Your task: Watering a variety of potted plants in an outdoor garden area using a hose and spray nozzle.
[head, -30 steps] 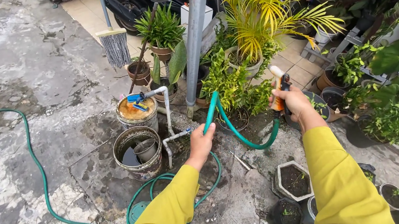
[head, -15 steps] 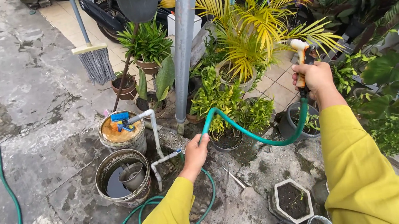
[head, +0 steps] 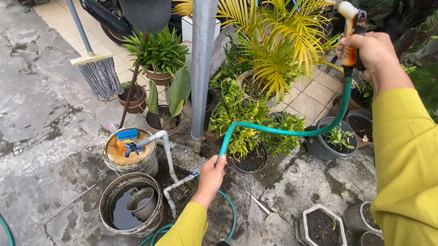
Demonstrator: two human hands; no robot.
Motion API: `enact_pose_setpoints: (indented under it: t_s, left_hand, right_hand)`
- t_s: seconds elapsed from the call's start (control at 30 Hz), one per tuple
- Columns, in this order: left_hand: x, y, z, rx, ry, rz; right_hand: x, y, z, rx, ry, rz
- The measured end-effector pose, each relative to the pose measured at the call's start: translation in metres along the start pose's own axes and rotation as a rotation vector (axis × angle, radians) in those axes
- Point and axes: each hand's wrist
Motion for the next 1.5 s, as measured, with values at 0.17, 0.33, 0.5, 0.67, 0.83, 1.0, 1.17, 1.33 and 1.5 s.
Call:
enact_pose_setpoints:
  t_s: [0.17,0.33,0.5,0.67,0.83,1.0,1.17,1.33,1.5]
  left_hand:
    - [-0.022,-0.007,-0.002,-0.008,-0.174,0.001]
    - [-0.037,-0.011,0.001,-0.040,-0.283,0.054]
    - [-0.026,-0.019,0.005,-0.123,-0.240,0.016]
    - [-0.024,-0.007,-0.010,-0.115,-0.347,0.066]
    - [-0.021,-0.007,-0.036,-0.121,-0.329,0.048]
    - [-0.028,-0.014,-0.042,-0.174,-0.289,0.055]
    - [-0.046,-0.012,-0.052,-0.202,-0.355,0.056]
    - [-0.032,-0.020,-0.070,-0.137,-0.384,0.038]
    - [-0.042,-0.023,-0.082,-0.233,-0.421,0.061]
  right_hand:
    - [-0.020,-0.019,0.001,0.019,0.089,-0.224]
    - [-0.004,0.004,0.000,0.000,0.128,-0.341]
    - [-0.030,-0.003,0.026,-0.211,-0.093,-0.094]
    - [-0.012,0.013,0.024,-0.129,-0.013,-0.194]
    - [-0.032,-0.022,0.045,0.111,-0.106,-0.090]
    - [-0.027,-0.034,0.042,0.092,0.003,-0.109]
    - [-0.032,-0.053,0.039,-0.038,-0.003,-0.028]
    - [-0.048,-0.076,0.043,0.071,0.034,-0.044]
    - [-0.038,-0.074,0.031,0.152,-0.078,-0.123]
Point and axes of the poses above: each hand's wrist, its own y-axis away from the middle knuckle, its own z-axis out of the back of the hand, x = y × z, and after that the axes turned 6 degrees about -y, right-handed
